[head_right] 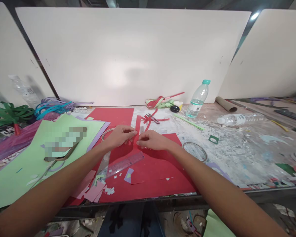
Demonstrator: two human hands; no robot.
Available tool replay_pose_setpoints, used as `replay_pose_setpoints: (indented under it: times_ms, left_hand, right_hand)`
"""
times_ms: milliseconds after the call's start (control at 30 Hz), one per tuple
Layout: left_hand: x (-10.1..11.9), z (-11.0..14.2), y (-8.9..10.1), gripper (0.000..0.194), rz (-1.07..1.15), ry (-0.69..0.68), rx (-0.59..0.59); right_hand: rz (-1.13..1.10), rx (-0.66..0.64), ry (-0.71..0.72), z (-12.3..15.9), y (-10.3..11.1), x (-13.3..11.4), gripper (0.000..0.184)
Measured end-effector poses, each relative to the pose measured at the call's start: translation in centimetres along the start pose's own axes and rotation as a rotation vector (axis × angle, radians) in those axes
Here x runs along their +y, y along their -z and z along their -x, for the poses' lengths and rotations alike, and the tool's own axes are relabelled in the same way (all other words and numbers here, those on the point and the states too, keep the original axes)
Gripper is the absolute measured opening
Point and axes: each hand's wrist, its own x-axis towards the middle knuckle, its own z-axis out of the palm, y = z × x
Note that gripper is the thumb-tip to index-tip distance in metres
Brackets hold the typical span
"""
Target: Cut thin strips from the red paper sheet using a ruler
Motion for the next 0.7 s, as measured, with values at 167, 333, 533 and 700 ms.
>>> replay_pose_setpoints:
  times_ms: [167,333,533,700]
  left_hand:
    - [-0.6,-0.2,-0.1,0.03,-0.006,0.028,-0.016]
    - [-0.7,-0.2,-0.1,0.026,-0.038,0.016,-0.031]
    - [-0.7,0.0,0.0,0.024,-0.05,-0.003,-0.049]
    - [-0.9,0.1,-0.2,0.023,-0.08,-0.019,-0.043]
  right_hand:
    - [0.113,-0.015,-0.045,0.5,-0.1,-0.5,0.014]
    - [0.187,-0.075,-0.077,1.0,0.1,-1.0,0.01]
    - [0.199,-0.122,-0.104,1.0,0.3,-0.7,0.014]
    - [0.21,-0.134,-0.093,1.1,0.3,-0.7,0.02]
